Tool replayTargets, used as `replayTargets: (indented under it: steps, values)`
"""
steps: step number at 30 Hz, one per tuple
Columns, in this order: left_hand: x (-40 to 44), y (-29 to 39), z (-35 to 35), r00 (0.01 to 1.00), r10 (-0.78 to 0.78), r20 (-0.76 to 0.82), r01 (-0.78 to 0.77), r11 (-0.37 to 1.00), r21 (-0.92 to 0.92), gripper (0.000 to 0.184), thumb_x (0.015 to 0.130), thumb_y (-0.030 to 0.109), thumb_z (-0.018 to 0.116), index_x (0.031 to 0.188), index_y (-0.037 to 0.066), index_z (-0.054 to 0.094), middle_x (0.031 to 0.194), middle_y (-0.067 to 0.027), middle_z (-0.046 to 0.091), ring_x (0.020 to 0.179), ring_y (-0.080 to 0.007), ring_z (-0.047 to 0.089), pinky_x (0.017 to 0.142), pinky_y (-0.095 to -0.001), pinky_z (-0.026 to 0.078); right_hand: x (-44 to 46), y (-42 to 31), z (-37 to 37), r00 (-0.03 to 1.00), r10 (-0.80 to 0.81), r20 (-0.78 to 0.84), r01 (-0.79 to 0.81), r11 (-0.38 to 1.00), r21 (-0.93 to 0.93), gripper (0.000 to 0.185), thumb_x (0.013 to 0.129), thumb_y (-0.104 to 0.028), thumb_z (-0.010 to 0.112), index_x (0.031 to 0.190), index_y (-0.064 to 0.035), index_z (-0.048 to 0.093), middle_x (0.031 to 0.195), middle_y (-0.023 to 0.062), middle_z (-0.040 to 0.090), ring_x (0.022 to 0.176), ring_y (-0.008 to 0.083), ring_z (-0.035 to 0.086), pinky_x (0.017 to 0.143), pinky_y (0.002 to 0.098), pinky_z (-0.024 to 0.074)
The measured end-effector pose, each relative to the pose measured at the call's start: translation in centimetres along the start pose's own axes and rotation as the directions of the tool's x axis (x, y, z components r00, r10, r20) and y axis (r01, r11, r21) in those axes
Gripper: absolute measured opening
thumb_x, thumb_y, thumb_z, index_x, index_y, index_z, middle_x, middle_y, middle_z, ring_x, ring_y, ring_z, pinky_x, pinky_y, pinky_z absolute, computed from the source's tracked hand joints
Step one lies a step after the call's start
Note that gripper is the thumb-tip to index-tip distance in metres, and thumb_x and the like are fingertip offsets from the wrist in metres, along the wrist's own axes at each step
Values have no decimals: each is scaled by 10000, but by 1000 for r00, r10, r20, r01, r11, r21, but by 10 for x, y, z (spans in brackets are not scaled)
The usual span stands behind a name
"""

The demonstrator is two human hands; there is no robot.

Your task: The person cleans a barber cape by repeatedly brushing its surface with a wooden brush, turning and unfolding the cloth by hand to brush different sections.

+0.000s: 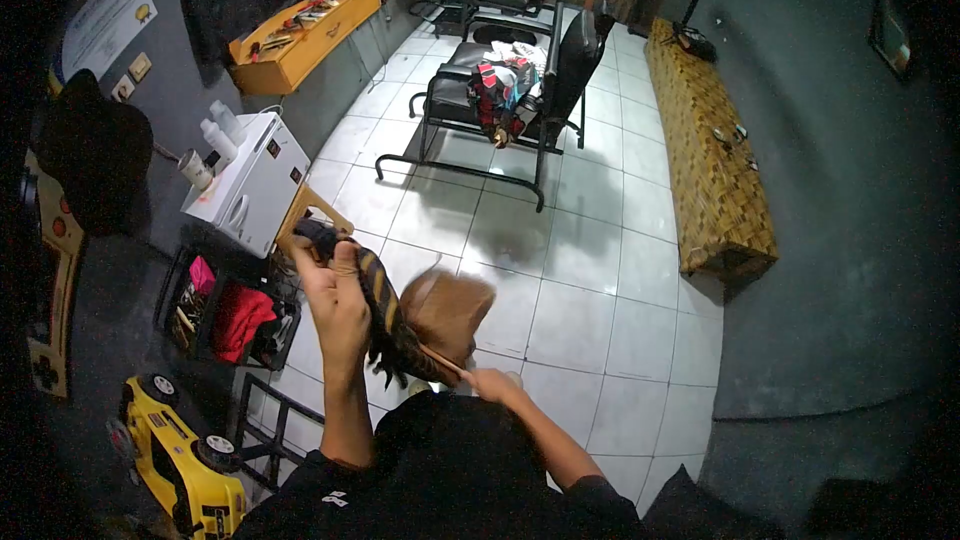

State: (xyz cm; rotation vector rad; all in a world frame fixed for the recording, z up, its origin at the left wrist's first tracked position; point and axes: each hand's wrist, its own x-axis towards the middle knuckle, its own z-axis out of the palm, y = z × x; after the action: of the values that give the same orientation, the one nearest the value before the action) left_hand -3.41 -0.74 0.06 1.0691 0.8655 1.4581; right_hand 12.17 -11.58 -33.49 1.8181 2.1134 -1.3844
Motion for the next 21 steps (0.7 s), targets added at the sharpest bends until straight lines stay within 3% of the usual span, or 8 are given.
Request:
replayTargets:
  steps: [2, 5, 8, 10, 13, 16, 20, 21]
  values:
    - [2, -5, -8, 991, 88, -101, -78, 992, 101, 288, 910, 44, 467, 1095, 60, 247, 864, -85, 508, 733, -66, 495, 626, -177, 404, -20, 11, -3, 979, 174, 110, -164, 982, -94, 472, 931, -365, 312, 958, 11, 595, 948, 235, 600, 879, 410, 565, 753, 461, 441]
    - [5, -15, -7, 954, 248, -169, -260, 964, -48, 304, 866, -5, 523, 1086, 44, 320, 888, -77, 523, 746, -75, 511, 643, -172, 413, -17, 40, 21, 905, 421, -52, -423, 906, -24, 463, 922, -374, 336, 992, 4, 595, 924, 229, 606, 866, 415, 568, 749, 467, 440]
    - [2, -4, -17, 984, 93, 154, -82, 994, -74, 323, 806, -51, 581, 1079, 4, 418, 937, -64, 526, 776, -82, 521, 679, -171, 421, -15, 38, -8, 913, 258, -316, -198, 958, 209, 514, 919, -401, 336, 843, 36, 596, 907, 271, 595, 802, 400, 597, 717, 472, 451]
    - [-4, 1, -10, 977, 57, 204, -28, 989, -143, 537, 752, -102, 610, 1246, -57, 406, 1057, -69, 508, 933, -103, 517, 787, -204, 440, -29, -3, -44, 723, 173, -669, 175, 891, 419, 460, 930, -422, 364, 899, 3, 538, 771, 168, 604, 630, 316, 581, 575, 403, 447]
    - [-6, -9, -1, 976, 92, 195, -70, 990, -120, 644, 771, -73, 602, 1340, -48, 300, 1205, -112, 461, 1062, -166, 499, 906, -279, 417, -73, -77, -108, 850, 164, -501, 478, 161, 864, 458, 931, -486, 333, 851, -54, 462, 646, 54, 487, 494, 152, 444, 464, 278, 355]
    - [-11, -15, 10, 965, 158, 210, -139, 985, -100, 624, 796, -89, 565, 1351, -42, 283, 1169, -103, 467, 1081, -170, 482, 913, -260, 410, -93, -123, -130, 777, 11, -629, 627, 68, 776, 415, 929, -496, 325, 876, -96, 421, 630, -29, 378, 507, 41, 323, 451, 199, 262]
    - [-11, -17, 14, 944, 193, 268, -169, 980, -108, 622, 815, -86, 535, 1364, -40, 247, 1253, -115, 422, 1131, -179, 443, 945, -271, 374, -58, -112, -96, 798, -27, -603, 478, 638, 604, 332, 968, -349, 300, 859, -64, 431, 589, 36, 404, 476, 116, 389, 457, 231, 326]
    - [-9, -16, 13, 944, 203, 259, -175, 976, -128, 633, 814, -87, 537, 1368, -40, 236, 1264, -116, 414, 1131, -177, 440, 942, -270, 373, -45, -90, -81, 818, -75, -570, 381, 813, 439, 296, 959, -272, 324, 890, -27, 473, 610, 122, 473, 531, 243, 505, 518, 329, 424]
